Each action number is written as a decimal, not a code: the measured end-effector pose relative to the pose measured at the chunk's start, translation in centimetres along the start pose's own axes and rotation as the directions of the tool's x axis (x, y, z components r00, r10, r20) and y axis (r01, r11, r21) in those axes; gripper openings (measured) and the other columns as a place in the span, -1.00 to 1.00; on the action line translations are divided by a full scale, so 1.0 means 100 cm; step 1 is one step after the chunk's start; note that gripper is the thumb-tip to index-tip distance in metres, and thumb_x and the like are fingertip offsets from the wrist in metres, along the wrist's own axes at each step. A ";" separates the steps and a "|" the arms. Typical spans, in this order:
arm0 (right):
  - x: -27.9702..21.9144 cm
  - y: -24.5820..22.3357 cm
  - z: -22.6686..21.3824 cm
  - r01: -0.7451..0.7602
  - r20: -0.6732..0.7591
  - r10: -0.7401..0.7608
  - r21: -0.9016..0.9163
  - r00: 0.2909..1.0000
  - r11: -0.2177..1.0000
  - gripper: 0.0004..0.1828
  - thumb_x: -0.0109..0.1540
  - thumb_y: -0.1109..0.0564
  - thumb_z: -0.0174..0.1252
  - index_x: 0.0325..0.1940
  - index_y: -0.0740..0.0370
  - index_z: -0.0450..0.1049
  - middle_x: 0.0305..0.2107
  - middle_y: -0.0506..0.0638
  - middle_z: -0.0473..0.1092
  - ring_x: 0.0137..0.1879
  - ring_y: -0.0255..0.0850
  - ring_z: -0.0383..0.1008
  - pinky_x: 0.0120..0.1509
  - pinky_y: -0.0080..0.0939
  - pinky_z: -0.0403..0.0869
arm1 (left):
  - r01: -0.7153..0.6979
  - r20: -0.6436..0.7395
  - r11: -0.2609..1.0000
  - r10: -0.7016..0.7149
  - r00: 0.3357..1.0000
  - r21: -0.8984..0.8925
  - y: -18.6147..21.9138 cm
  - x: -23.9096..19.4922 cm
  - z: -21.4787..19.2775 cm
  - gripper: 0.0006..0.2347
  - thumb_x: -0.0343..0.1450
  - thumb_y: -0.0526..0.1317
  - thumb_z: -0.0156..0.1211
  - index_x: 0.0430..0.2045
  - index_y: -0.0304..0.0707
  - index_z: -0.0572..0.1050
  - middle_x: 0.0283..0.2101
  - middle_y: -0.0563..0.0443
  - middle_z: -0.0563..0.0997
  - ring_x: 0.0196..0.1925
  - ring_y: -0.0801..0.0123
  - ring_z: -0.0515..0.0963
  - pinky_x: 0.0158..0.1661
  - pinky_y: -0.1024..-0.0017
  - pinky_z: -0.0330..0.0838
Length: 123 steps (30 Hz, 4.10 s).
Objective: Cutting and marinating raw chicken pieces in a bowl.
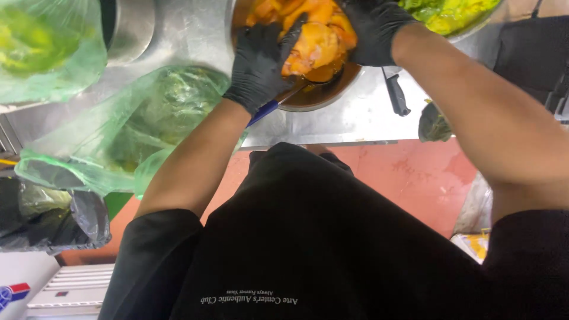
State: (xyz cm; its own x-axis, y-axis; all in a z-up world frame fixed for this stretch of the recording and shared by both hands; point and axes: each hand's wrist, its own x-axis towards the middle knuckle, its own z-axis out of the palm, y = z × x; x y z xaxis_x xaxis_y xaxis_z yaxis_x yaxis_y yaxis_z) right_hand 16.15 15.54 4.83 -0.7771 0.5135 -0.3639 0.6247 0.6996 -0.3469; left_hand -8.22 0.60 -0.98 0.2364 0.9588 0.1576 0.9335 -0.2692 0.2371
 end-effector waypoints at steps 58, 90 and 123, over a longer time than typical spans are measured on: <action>-0.022 0.078 0.044 -0.024 -0.466 -0.008 -0.062 0.885 0.998 -0.65 0.27 0.26 0.25 0.16 0.17 0.60 -0.20 0.25 0.54 -0.15 0.21 0.57 -0.05 0.08 0.54 | 0.217 0.229 0.972 -0.233 0.945 0.094 0.019 0.030 0.014 -0.06 0.08 0.02 0.44 0.39 -0.32 0.16 0.24 -0.39 0.39 0.29 -0.21 0.28 0.31 0.00 0.01; -0.002 0.027 0.020 0.215 -0.042 -0.217 0.409 0.975 0.887 0.06 0.01 0.16 0.50 0.52 0.29 0.14 0.29 0.30 0.25 0.40 0.16 0.31 0.49 -0.05 0.31 | 0.082 0.157 0.980 -0.111 0.981 0.183 0.036 0.003 0.002 -0.49 0.41 -0.18 0.15 0.32 -0.16 0.33 0.29 -0.33 0.40 0.40 -0.19 0.28 0.40 -0.16 -0.07; -0.037 -0.028 0.087 0.130 -0.340 -0.045 0.231 0.939 0.964 0.19 0.07 -0.09 0.60 0.57 0.23 0.01 0.37 0.33 0.13 0.49 0.32 0.11 0.62 0.17 0.14 | 0.514 0.212 0.300 -0.662 0.719 -0.804 0.083 0.002 0.059 0.15 0.19 -0.26 0.61 0.44 -0.17 -0.40 0.37 -0.48 0.27 0.39 -0.10 0.33 0.34 0.27 0.23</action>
State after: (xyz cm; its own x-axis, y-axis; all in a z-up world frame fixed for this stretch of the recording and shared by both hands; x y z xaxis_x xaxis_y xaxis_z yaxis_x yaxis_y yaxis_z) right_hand 17.96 7.37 -0.43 -0.7842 0.6196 -0.0318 0.5188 0.6267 -0.5815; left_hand 1.14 -0.95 -4.60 -0.3906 0.8868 -0.2469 0.1849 0.3383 0.9227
